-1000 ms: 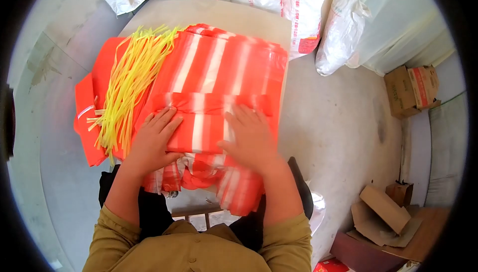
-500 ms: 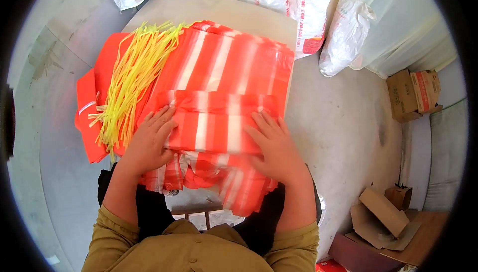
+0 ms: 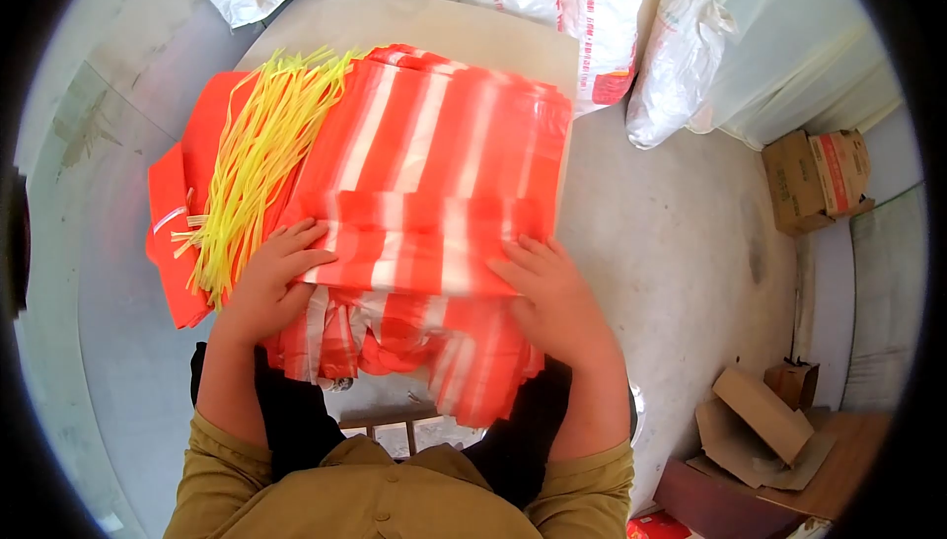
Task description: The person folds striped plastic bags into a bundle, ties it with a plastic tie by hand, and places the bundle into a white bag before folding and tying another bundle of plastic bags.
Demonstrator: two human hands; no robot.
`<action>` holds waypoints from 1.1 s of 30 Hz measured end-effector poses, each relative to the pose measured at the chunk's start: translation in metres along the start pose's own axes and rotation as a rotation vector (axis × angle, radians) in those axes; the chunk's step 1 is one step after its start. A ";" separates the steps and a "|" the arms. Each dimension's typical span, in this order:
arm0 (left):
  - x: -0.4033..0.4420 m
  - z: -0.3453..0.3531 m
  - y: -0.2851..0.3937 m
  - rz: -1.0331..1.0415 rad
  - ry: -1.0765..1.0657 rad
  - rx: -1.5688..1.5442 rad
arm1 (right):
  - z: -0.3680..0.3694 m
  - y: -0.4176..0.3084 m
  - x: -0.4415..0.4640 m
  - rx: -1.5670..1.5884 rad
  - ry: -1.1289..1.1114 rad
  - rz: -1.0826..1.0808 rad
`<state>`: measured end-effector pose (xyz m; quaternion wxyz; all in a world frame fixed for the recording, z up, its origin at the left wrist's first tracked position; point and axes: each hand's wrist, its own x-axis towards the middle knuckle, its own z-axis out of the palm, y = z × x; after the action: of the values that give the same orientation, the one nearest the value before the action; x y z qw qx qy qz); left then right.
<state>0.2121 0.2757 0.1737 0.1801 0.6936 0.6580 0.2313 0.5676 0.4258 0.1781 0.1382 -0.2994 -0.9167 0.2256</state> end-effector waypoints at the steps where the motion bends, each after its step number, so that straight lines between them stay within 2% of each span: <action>1: -0.002 -0.001 -0.003 0.001 0.023 -0.064 | -0.003 0.000 -0.002 0.041 0.009 0.002; 3: -0.007 -0.003 -0.009 0.002 0.068 -0.193 | -0.005 0.002 -0.011 0.315 0.034 0.210; 6: -0.007 -0.009 -0.003 -0.409 0.004 -0.408 | -0.006 -0.004 -0.010 0.626 0.097 0.475; 7: -0.003 -0.007 -0.002 -0.415 0.073 -0.414 | -0.006 -0.006 -0.003 0.710 0.125 0.554; 10: 0.011 0.007 -0.002 -0.424 0.283 -0.436 | 0.005 -0.002 0.016 0.640 0.340 0.566; 12: 0.021 0.021 -0.007 -0.415 0.419 -0.454 | 0.015 0.002 0.028 0.610 0.431 0.546; 13: 0.026 0.026 -0.009 -0.351 0.494 -0.340 | 0.022 0.004 0.031 0.595 0.477 0.535; 15: 0.035 0.033 -0.007 -0.219 0.639 -0.110 | 0.035 0.008 0.036 0.166 0.608 0.354; 16: 0.035 0.032 0.000 -0.134 0.579 -0.022 | 0.039 0.007 0.040 -0.049 0.664 0.257; 18: 0.031 0.030 0.019 0.035 0.457 0.155 | 0.040 -0.011 0.038 -0.105 0.447 0.090; 21: 0.031 0.043 0.037 0.323 0.175 0.209 | 0.042 -0.046 0.044 -0.173 0.214 -0.178; 22: 0.031 0.049 0.038 0.299 0.148 0.217 | 0.045 -0.052 0.044 -0.189 0.150 -0.265; 27: 0.036 0.060 0.037 0.274 0.095 0.314 | 0.061 -0.042 0.050 -0.281 0.170 -0.288; 33: 0.039 0.072 0.037 0.267 0.183 0.345 | 0.079 -0.047 0.052 -0.320 0.250 -0.259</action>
<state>0.2836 0.3156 0.1378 -0.0338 0.7712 0.6037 0.1991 0.4736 0.3982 0.1400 0.2291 -0.2229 -0.9473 0.0190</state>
